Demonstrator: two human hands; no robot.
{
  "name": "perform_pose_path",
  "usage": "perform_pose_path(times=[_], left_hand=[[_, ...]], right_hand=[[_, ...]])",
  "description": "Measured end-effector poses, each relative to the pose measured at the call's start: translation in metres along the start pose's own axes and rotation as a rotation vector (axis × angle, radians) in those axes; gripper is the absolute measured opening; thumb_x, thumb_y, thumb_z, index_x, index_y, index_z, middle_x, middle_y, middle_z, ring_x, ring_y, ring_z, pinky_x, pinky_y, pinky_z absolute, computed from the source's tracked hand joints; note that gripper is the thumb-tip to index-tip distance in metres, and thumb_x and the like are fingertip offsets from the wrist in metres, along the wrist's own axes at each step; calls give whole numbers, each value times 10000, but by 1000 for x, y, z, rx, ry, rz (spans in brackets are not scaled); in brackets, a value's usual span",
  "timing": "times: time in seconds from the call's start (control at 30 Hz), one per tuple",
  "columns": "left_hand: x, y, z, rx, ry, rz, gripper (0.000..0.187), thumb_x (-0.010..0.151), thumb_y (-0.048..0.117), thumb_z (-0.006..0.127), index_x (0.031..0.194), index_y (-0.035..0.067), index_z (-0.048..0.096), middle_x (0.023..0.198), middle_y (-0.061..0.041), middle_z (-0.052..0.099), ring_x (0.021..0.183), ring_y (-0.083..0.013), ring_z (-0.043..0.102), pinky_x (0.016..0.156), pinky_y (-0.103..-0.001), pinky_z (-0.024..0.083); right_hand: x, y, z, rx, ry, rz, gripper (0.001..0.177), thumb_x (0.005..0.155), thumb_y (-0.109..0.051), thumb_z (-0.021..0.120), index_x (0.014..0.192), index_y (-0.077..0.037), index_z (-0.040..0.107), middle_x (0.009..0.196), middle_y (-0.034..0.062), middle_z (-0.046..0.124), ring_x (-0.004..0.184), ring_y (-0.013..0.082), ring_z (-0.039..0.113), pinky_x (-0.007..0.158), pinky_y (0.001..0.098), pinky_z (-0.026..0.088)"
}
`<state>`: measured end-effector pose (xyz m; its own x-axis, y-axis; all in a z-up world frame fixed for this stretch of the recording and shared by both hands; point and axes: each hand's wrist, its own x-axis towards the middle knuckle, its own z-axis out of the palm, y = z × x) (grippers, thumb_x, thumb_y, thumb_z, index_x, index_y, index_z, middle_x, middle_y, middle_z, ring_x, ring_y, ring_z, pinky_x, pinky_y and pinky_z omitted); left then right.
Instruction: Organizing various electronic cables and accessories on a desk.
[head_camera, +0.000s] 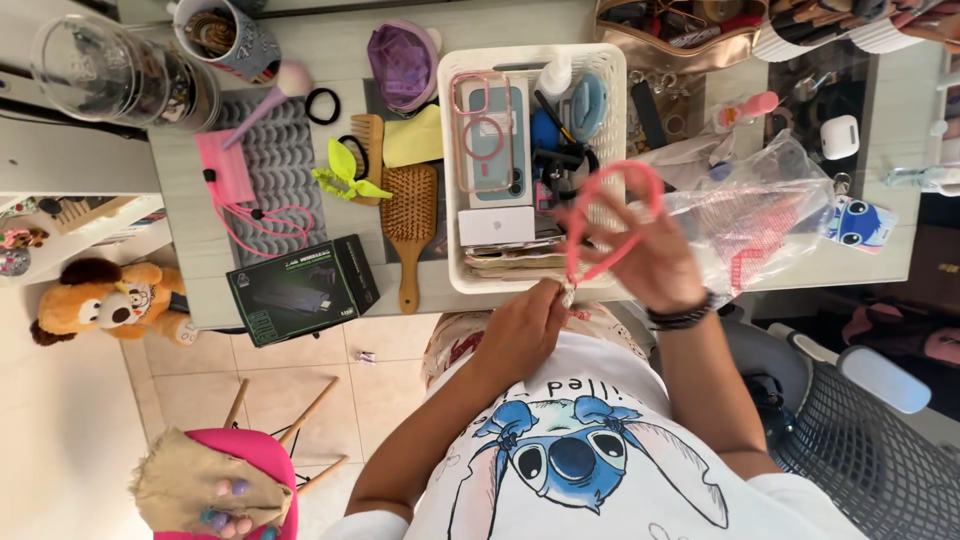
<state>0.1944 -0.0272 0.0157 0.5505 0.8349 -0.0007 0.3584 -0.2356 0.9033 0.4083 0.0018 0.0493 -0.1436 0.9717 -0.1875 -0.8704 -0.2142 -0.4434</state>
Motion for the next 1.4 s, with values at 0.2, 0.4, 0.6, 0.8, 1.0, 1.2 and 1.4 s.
perform_pose_path(times=[0.2,0.4,0.6,0.8,1.0,1.2,1.4], left_hand=[[6,-9,-2,71,30,-217,201,1057,213,534,1199,71,540,842,-189,717,746,-417,689,631,-537,522],[22,-39,-4,92,102,-267,290,1061,206,524,1289,30,495,890,-234,711,796,-459,677,687,-579,498],[32,-35,-17,-16,82,-283,425,972,198,583,1353,15,534,886,-154,743,780,-356,728,755,-466,559],[24,-34,-24,117,46,-341,389,942,221,624,1274,18,621,941,-132,751,808,-335,723,760,-453,558],[21,-38,-29,212,57,-318,396,942,242,636,1265,13,628,1012,-156,736,900,-349,713,780,-473,559],[13,-47,-31,290,32,-322,424,953,259,646,1281,-8,611,1035,-194,717,923,-388,696,801,-493,553],[10,-39,-50,373,61,-306,445,964,291,626,1331,39,613,1223,-184,653,1156,-369,610,988,-488,497]], right_hand=[[30,39,-39,-376,-96,267,713,955,75,532,1586,-105,253,1526,199,519,1256,296,631,1008,438,524],[85,58,-52,-643,21,229,756,886,184,549,1565,-71,340,1372,202,625,1080,203,686,848,312,601],[137,62,-76,-1325,200,-72,488,922,-9,709,1390,28,577,1231,209,675,918,233,736,743,315,571],[135,62,-76,-1691,299,-104,511,845,-79,709,1330,62,629,1027,145,759,839,222,765,762,334,596],[144,67,-59,-1630,443,-150,443,821,-81,760,1238,50,689,875,117,787,765,168,769,721,302,605],[147,89,-59,-1289,454,-226,327,867,-36,760,1180,44,709,845,70,774,729,110,770,643,249,625],[132,82,-32,-1623,525,-151,426,884,-180,857,1208,7,652,872,120,739,701,216,722,638,339,556]])
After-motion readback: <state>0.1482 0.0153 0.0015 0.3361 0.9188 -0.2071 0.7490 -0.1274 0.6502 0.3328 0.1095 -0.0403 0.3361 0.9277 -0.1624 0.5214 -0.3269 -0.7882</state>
